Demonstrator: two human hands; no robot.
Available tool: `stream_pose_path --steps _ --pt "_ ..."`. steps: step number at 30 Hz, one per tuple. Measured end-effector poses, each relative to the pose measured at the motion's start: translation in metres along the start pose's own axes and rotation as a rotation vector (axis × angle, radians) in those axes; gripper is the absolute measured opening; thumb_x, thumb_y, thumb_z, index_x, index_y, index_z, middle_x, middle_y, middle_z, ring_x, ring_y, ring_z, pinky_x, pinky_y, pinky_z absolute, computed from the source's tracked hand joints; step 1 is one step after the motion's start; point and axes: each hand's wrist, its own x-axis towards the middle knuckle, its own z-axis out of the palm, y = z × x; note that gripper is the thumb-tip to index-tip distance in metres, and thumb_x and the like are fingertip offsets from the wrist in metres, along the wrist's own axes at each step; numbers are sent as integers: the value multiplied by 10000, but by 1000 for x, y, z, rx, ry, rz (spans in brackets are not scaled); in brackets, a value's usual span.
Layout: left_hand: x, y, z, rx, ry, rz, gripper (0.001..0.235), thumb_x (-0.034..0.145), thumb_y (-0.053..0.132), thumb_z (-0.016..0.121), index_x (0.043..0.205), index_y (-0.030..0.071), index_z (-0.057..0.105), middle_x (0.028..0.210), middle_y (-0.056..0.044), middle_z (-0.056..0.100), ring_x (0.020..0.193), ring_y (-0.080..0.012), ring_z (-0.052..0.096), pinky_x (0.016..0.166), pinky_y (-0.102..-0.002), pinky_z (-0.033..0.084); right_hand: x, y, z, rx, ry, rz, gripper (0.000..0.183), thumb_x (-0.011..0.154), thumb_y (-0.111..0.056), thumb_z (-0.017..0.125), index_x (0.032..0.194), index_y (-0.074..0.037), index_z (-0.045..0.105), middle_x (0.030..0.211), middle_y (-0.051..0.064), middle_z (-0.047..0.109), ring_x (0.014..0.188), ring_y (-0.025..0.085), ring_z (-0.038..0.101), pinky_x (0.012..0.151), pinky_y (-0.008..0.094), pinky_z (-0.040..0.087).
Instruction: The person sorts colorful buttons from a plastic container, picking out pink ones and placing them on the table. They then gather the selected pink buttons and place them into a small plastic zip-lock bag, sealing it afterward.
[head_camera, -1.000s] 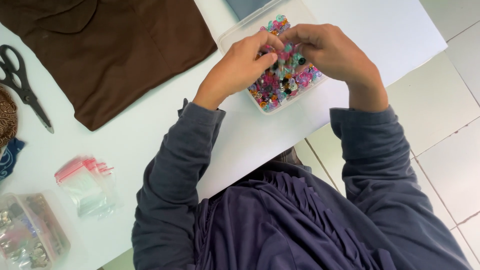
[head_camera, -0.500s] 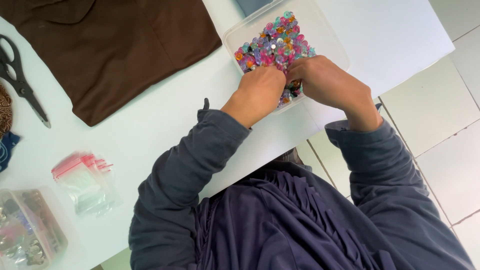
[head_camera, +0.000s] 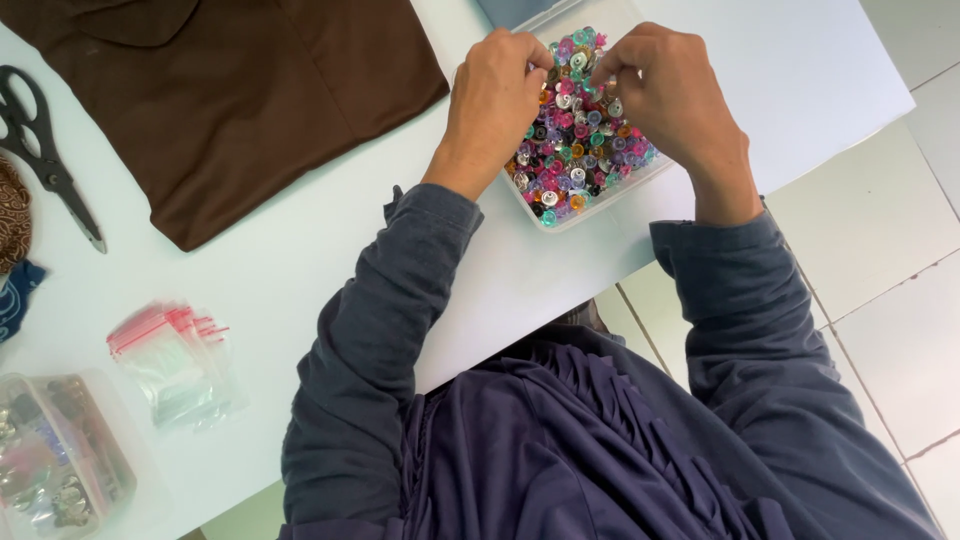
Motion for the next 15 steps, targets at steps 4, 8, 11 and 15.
stream_pose_path --steps 4,8,11,15 --pt "5 -3 25 77 -5 -39 66 861 91 726 886 122 778 959 -129 731 828 -398 700 678 -514 543 12 14 21 -8 -5 -36 287 866 70 589 1046 -26 791 981 127 702 801 261 659 729 368 511" --pt "4 -17 59 378 -111 -20 160 845 -37 627 764 93 677 799 -106 629 702 -384 631 524 -512 492 14 11 42 -47 -72 -5 196 869 -1 676 1018 -66 786 917 132 641 851 333 608 735 432 468" --pt "3 -23 67 413 -98 23 175 851 -77 617 765 72 648 856 -130 624 724 -367 642 525 -515 520 11 9 46 -104 -114 34 208 895 2 631 1024 -38 788 953 129 638 941 355 591 722 455 484" --pt "3 -26 68 312 -101 24 200 894 135 759 731 76 659 872 -129 616 723 -366 661 513 -504 526 8 16 47 -189 -132 -14 175 966 -51 638 1026 -9 797 980 122 664 1014 361 605 694 479 496"
